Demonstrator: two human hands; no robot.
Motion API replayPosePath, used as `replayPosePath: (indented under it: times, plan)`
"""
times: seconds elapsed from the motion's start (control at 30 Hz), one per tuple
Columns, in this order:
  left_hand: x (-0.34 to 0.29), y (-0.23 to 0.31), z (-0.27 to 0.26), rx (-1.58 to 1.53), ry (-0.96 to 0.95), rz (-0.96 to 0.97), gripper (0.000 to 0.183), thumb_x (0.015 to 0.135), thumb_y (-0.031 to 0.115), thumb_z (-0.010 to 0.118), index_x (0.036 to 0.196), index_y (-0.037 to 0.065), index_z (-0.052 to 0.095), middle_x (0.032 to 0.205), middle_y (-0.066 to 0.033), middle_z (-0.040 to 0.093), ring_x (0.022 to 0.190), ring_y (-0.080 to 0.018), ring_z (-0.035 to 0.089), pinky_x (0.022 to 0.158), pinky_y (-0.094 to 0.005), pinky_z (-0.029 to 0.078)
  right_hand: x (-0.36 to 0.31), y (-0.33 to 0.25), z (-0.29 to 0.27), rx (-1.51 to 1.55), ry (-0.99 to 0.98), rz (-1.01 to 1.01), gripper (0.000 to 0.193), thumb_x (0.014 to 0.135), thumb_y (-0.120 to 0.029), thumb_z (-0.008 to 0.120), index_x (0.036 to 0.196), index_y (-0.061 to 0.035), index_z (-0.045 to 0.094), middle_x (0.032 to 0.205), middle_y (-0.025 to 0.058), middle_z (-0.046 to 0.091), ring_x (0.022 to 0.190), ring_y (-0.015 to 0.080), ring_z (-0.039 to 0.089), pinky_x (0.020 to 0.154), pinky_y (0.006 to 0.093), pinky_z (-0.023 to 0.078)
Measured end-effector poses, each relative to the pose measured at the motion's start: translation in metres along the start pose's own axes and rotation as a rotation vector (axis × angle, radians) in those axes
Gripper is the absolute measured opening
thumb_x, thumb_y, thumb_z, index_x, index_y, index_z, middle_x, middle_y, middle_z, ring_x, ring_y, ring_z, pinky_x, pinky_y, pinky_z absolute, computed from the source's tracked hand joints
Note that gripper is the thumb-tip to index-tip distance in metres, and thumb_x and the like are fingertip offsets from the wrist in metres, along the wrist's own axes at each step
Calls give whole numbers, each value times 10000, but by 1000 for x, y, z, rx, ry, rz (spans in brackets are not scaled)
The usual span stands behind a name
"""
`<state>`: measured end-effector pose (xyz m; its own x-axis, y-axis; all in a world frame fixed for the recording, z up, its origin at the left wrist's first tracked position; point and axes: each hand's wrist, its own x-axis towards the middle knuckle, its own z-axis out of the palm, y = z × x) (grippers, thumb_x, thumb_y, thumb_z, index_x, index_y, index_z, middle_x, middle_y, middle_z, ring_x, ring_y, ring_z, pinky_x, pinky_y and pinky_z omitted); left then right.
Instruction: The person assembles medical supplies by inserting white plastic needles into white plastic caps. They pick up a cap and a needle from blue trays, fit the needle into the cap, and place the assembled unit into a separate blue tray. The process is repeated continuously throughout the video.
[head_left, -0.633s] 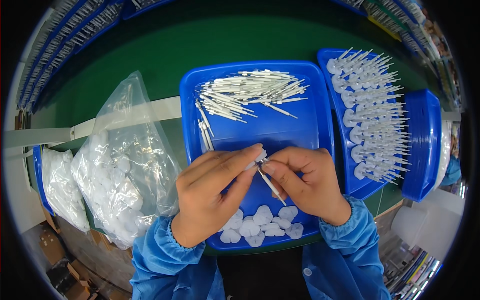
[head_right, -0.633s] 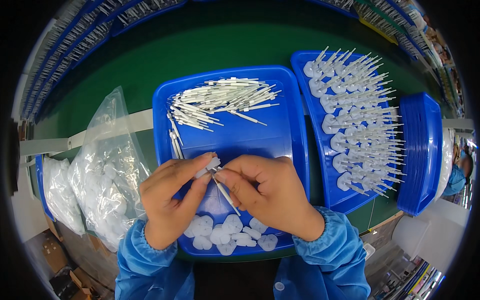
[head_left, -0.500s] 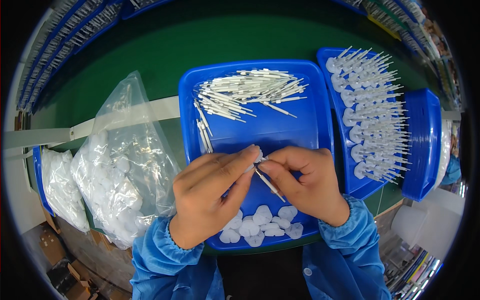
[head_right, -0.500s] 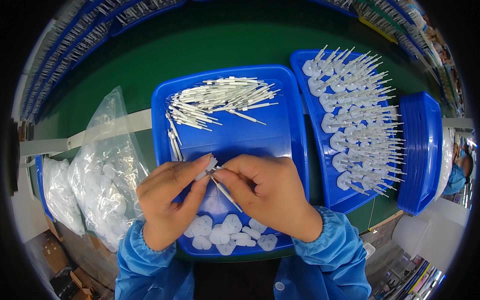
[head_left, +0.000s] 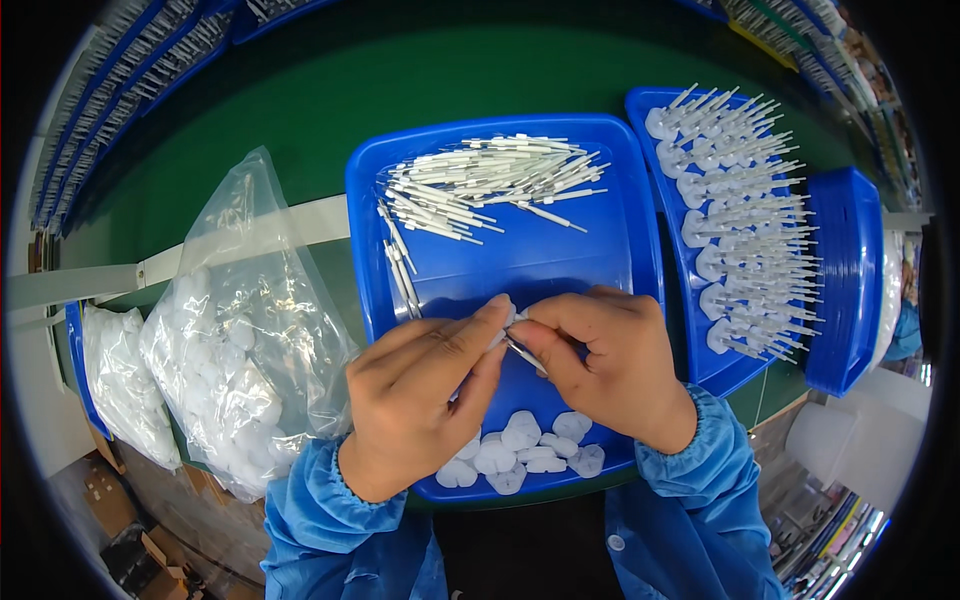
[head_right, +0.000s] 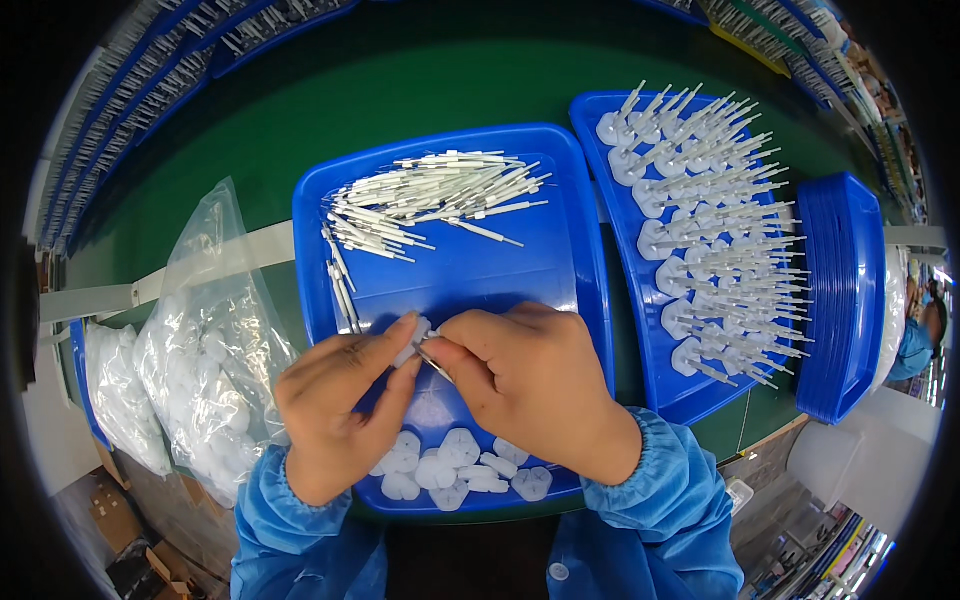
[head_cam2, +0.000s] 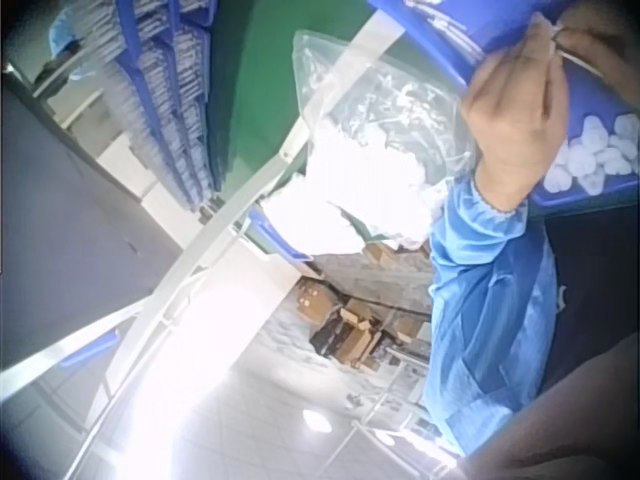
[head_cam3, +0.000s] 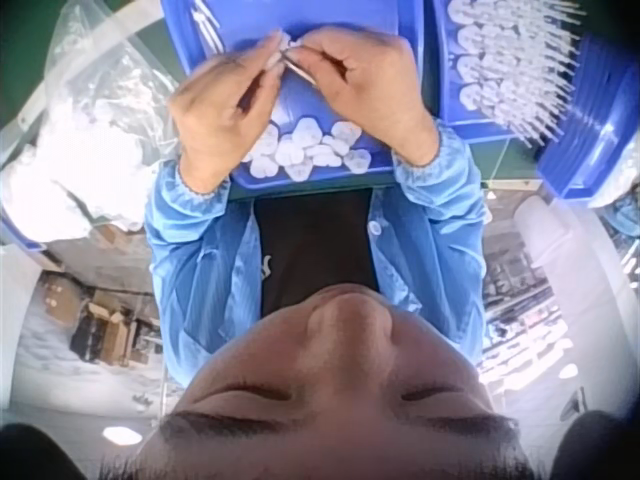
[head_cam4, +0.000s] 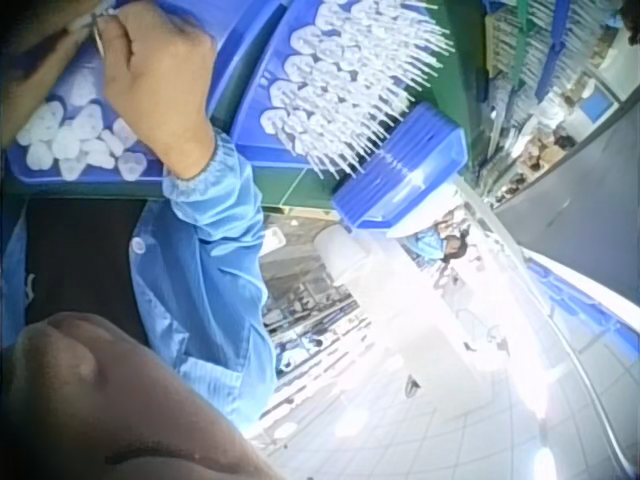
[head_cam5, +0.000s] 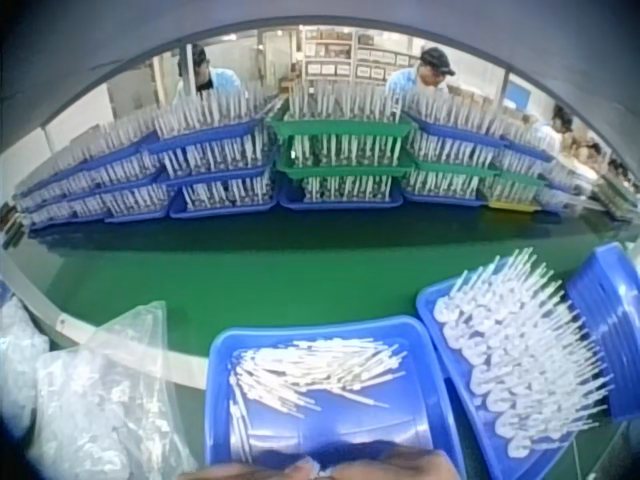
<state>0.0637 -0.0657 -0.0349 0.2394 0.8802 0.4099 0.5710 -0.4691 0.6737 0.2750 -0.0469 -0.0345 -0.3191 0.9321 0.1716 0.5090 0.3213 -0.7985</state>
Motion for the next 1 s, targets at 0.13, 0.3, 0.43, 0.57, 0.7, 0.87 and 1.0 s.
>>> replayPosePath:
  times: [0.13, 0.3, 0.43, 0.57, 0.7, 0.87, 1.0]
  plan:
    - [-3, 4, 0, -28, -24, -59, 440, 825, -51, 877, 1258, 6, 827, 922, -159, 811, 807, -287, 791, 751, -359, 615, -1, -1, -1, 68, -22, 70, 104, 948, -150, 857, 942, -68, 794, 741, 113, 741, 615, 323, 698, 591, 405, 527]
    - [-1, 1, -2, -309, -71, -262, 474, 853, 18, 904, 1313, 8, 789, 1137, -173, 813, 950, -279, 782, 830, -363, 614, -2, -1, -6, 26, 32, -15, 128, 899, -127, 892, 993, -78, 821, 790, 91, 772, 648, 281, 715, 649, 390, 528]
    - [3, -4, -11, -259, -92, -168, 556, 797, 48, 948, 1329, 28, 786, 1245, -171, 766, 1059, -298, 757, 928, -375, 607, 2, -2, -15, -29, 134, -131, 246, 836, -119, 925, 1064, -100, 835, 904, 75, 815, 781, 270, 756, 783, 399, 539]
    - [3, -3, -12, -225, -28, -109, 596, 768, 15, 942, 1343, 32, 786, 1273, -177, 739, 1123, -306, 743, 963, -379, 596, 0, -4, -25, -192, 87, -314, 366, 857, -198, 885, 1201, -102, 806, 1017, 55, 817, 868, 260, 760, 942, 442, 526]
    - [3, -3, -11, -260, -35, -121, 612, 777, -9, 920, 1370, 19, 774, 1277, -184, 738, 1114, -307, 749, 963, -376, 596, -6, -4, -19, -369, 98, -440, 347, 862, -177, 846, 1202, -118, 805, 1047, 52, 815, 858, 238, 762, 992, 479, 514]
    - [1, -4, -9, -335, -49, -136, 657, 813, -23, 889, 1449, 0, 725, 1292, -184, 739, 1158, -302, 756, 988, -373, 597, -5, -7, -17, -292, 120, -378, 354, 849, -118, 853, 1203, -136, 856, 987, -7, 781, 818, 161, 741, 1023, 411, 521]
    - [1, -4, -8, -401, -71, -165, 670, 846, -30, 859, 1495, -3, 690, 1305, -181, 740, 1182, -299, 755, 1001, -376, 598, -5, -7, -17, -290, 120, -387, 349, 853, -108, 848, 1201, -127, 857, 986, -1, 785, 806, 156, 737, 1021, 411, 527]
